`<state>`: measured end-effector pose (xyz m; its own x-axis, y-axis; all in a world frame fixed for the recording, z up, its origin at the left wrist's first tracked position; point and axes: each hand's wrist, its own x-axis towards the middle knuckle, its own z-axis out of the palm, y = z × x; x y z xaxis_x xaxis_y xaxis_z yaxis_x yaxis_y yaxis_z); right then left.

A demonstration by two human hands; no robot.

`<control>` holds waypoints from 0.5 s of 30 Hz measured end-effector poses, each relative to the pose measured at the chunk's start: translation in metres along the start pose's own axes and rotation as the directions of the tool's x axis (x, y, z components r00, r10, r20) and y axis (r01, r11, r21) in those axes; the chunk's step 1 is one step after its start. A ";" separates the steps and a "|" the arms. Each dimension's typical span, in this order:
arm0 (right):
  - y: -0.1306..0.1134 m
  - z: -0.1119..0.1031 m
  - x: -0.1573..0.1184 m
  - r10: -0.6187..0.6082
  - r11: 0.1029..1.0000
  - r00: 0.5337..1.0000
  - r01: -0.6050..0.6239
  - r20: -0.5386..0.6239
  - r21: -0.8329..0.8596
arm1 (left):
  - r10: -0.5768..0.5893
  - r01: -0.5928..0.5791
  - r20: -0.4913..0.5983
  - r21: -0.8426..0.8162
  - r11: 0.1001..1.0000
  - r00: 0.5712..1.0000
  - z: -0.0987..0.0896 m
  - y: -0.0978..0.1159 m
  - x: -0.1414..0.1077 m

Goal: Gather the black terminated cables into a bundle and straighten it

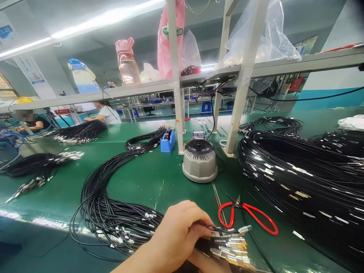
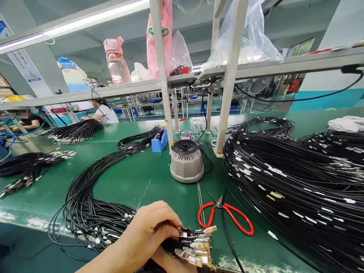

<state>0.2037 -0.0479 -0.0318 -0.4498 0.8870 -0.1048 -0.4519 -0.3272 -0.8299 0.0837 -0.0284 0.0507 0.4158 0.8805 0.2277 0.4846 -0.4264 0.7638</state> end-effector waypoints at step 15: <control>0.005 -0.035 -0.004 -0.683 0.575 0.726 0.465 -0.082 -0.674 | -0.106 0.078 0.123 0.213 0.974 0.987 0.035 -0.023 -0.038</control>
<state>0.2304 -0.0418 -0.0543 0.0451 0.8939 0.4460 0.0502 0.4439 -0.8947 0.0842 -0.0593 0.0033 0.4536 0.8885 0.0701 0.6683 -0.3910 0.6328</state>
